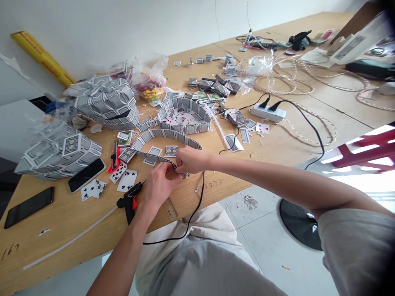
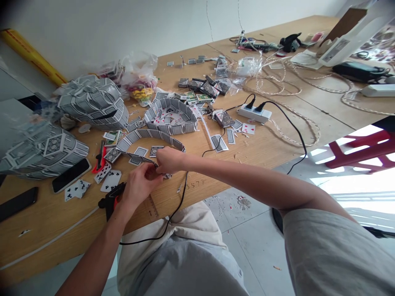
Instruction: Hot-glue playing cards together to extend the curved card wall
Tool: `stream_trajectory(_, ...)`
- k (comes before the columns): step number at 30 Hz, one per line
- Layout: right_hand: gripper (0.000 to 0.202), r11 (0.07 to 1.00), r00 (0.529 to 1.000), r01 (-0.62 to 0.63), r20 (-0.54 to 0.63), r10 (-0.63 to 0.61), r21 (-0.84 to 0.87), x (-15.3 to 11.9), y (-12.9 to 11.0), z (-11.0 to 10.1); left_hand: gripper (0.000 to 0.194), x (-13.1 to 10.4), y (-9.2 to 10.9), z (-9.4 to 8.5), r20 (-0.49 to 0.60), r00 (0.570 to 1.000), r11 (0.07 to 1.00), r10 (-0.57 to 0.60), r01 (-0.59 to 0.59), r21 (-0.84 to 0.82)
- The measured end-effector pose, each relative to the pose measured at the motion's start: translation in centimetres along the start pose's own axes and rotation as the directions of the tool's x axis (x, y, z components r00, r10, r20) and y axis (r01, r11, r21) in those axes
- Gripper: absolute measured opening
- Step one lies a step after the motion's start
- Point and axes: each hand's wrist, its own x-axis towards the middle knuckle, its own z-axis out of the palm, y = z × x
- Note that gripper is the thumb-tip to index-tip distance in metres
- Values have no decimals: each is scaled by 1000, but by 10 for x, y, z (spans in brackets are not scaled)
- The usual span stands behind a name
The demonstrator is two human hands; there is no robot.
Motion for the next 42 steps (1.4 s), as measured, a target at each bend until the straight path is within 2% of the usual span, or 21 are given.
stream_trajectory(9,22,1000,1000,7,1,-7,4,-1,0,-1,16,-1,2,1,-23,1000,1000,6,-6,-6)
stream_trajectory(16,22,1000,1000,-15,1,15,12,-3,0,-1,22,-7,-6,4,38,991,978,-129,134,-157)
stream_trajectory(28,20,1000,1000,-5,1,5,12,-1,-1,0,16,-6,-11,12,-2,999,993,-50,49,-109)
stream_trajectory(42,20,1000,1000,-3,-15,3,15,-1,1,3,15,-8,-13,12,15,999,996,-49,50,-79)
